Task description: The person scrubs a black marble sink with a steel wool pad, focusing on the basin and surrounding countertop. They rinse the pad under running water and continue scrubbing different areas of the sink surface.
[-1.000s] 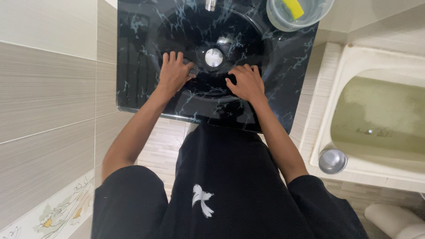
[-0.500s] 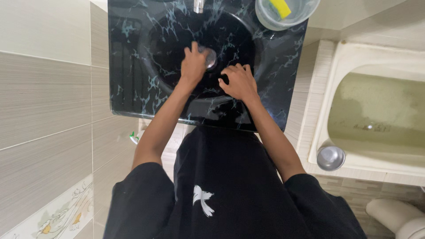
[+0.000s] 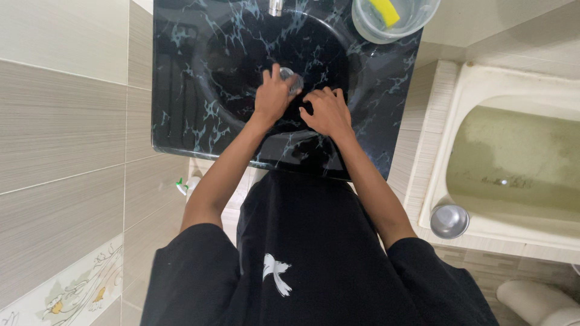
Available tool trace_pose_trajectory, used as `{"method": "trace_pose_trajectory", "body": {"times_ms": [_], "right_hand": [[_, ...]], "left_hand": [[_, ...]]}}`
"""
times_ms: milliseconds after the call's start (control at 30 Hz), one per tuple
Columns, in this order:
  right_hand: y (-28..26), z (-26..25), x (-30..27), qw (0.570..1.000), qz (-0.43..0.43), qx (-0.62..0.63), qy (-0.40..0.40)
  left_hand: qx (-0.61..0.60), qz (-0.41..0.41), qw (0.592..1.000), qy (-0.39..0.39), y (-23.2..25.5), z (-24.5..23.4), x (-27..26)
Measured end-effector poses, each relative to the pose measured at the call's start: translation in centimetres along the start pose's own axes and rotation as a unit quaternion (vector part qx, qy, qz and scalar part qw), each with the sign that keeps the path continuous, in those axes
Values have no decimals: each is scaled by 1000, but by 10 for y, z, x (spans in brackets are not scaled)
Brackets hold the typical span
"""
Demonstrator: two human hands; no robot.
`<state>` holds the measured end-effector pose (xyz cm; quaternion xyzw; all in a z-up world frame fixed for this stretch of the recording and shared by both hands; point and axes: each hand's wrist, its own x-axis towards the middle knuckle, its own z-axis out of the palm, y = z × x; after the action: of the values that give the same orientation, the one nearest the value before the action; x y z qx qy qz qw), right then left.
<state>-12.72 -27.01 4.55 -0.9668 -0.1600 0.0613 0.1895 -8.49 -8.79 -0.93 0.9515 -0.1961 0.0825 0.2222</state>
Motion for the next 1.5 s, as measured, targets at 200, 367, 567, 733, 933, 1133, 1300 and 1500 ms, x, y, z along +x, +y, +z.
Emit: {"method": "trace_pose_trajectory", "body": {"times_ms": [200,367,567,733,933,1133,1300,1500], "right_hand": [[-3,-4,-2,1000,9,3,0],[-5,-3,-4,1000,-11,-4,26],[1,-1,-4,1000,-5,11,15],[1,0,-3,1000,-3,2,14],[0,0,1,1000,3,-9,-6],[0,-3,0,1000,13,4,-11],[-4,-5,0,1000,22,-4,-20],[-2,-2,1,1000,13,-9,-10]], "left_hand": [[15,-132,991,-32,-22,-7,8],[-20,-141,990,2,-14,6,21],[-13,-90,995,-33,-3,-6,-12],[17,-160,986,-40,-18,-18,-17],[14,-159,987,20,-11,5,10],[8,-90,996,-24,1,-2,-8],[62,-127,989,-38,-19,-13,-17],[11,-155,988,5,-16,9,12]]}}
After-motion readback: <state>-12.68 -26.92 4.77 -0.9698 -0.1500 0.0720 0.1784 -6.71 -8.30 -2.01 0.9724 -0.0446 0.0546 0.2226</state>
